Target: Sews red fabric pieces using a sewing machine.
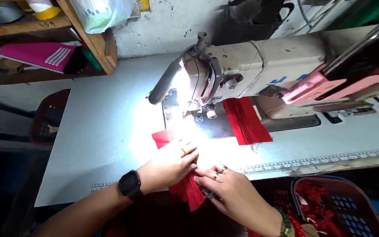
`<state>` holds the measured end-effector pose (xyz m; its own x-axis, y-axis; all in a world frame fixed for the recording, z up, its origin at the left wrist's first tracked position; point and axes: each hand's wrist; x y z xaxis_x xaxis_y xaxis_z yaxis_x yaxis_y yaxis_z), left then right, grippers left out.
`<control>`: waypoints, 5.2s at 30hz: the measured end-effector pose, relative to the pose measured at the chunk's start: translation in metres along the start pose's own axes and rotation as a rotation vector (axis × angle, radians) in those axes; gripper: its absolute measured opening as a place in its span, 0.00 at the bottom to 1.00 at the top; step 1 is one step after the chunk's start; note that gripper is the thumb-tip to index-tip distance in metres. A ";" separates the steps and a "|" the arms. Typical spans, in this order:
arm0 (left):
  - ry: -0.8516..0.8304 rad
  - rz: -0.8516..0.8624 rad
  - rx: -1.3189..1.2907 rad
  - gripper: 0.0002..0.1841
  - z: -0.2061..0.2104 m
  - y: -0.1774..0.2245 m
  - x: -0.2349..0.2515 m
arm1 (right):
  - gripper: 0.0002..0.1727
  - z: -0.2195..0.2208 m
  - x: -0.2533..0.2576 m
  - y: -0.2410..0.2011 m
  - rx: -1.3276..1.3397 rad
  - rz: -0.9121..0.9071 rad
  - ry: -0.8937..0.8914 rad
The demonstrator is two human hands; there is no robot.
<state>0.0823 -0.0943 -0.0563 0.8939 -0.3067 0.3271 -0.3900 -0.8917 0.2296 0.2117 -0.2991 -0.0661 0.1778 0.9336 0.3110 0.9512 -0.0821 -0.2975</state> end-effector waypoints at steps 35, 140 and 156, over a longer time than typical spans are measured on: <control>0.108 -0.588 -0.333 0.08 -0.059 -0.060 0.017 | 0.25 -0.001 0.028 0.010 0.083 0.014 -0.141; -0.064 -0.243 0.161 0.29 -0.007 -0.055 -0.002 | 0.25 0.012 0.026 -0.010 -0.088 0.203 0.018; -0.035 -0.255 0.170 0.32 -0.005 -0.066 0.001 | 0.24 0.009 0.034 -0.004 -0.126 0.177 0.007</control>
<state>0.1073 -0.0341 -0.0664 0.9664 -0.0747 0.2459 -0.1122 -0.9834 0.1425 0.2121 -0.2636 -0.0629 0.3463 0.8984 0.2702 0.9289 -0.2882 -0.2326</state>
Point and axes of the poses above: each hand's wrist, its own x-axis towards the middle knuckle, its own z-axis out of the palm, y = z × x, and after that the axes turned 11 degrees about z, right-handed
